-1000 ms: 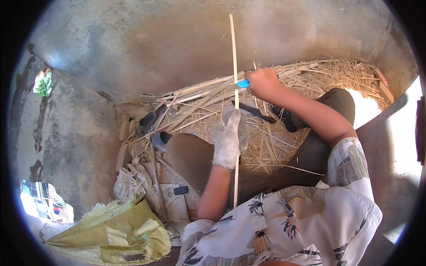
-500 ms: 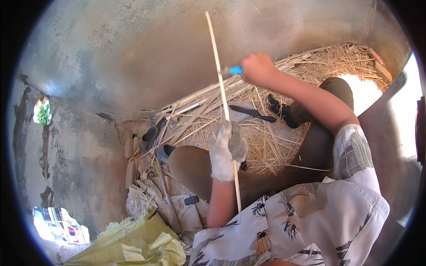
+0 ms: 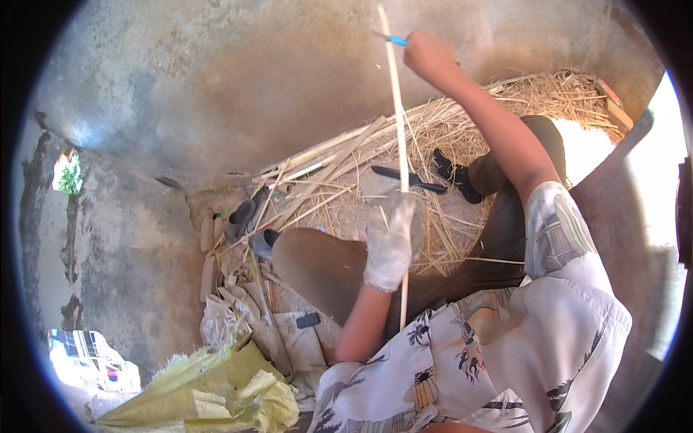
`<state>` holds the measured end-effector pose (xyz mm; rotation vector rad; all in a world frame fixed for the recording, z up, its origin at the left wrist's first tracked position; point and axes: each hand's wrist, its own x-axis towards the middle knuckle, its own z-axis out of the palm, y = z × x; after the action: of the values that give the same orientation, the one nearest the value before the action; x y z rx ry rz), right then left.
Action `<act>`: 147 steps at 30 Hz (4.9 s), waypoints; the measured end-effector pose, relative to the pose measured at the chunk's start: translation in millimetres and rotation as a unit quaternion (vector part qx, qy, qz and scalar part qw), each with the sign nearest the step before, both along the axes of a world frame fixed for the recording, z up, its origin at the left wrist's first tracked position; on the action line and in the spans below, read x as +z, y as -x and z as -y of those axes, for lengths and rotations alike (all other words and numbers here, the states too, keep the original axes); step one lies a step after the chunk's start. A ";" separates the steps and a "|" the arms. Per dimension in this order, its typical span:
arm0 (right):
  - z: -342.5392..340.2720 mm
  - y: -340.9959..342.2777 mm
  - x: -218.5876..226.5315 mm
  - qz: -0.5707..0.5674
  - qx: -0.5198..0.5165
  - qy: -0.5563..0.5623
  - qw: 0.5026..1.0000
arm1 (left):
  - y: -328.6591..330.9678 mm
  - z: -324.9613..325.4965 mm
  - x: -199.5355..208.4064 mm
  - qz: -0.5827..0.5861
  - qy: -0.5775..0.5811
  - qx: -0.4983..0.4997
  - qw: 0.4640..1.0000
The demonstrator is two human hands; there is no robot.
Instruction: The person sits on the floor and uses a knife to split long bamboo strips into thinner pieces. They hold the bamboo with gloved hands and carefully shave the material, occasionally adjusting the strips and discarding the offcuts.
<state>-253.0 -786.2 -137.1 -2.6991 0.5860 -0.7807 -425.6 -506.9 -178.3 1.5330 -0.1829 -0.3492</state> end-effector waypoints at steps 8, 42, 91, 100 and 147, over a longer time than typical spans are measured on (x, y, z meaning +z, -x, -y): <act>-59.2 38.3 -8.4 -0.067 0.168 0.047 0.982 | -23.7 -21.2 1.3 -0.081 0.069 -0.030 0.994; -81.9 18.7 -21.4 -0.085 0.227 0.154 0.958 | -32.5 -37.9 -3.6 -0.274 0.431 -0.124 0.851; -51.3 5.5 -6.3 -0.115 0.182 0.173 0.961 | -16.4 -25.2 26.0 -0.075 -0.057 0.006 0.996; -84.8 23.8 -23.3 -0.079 0.232 0.127 0.961 | -31.3 -41.4 -16.8 0.089 -0.133 0.037 0.986; 24.0 -37.9 -19.3 -0.044 0.019 0.140 0.989 | 4.0 -14.7 6.0 -0.037 -0.025 -0.018 0.999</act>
<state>-215.1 -810.1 -156.4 -3.0048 0.4735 -0.7886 -429.7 -492.1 -172.4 1.5642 -0.1446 -0.4427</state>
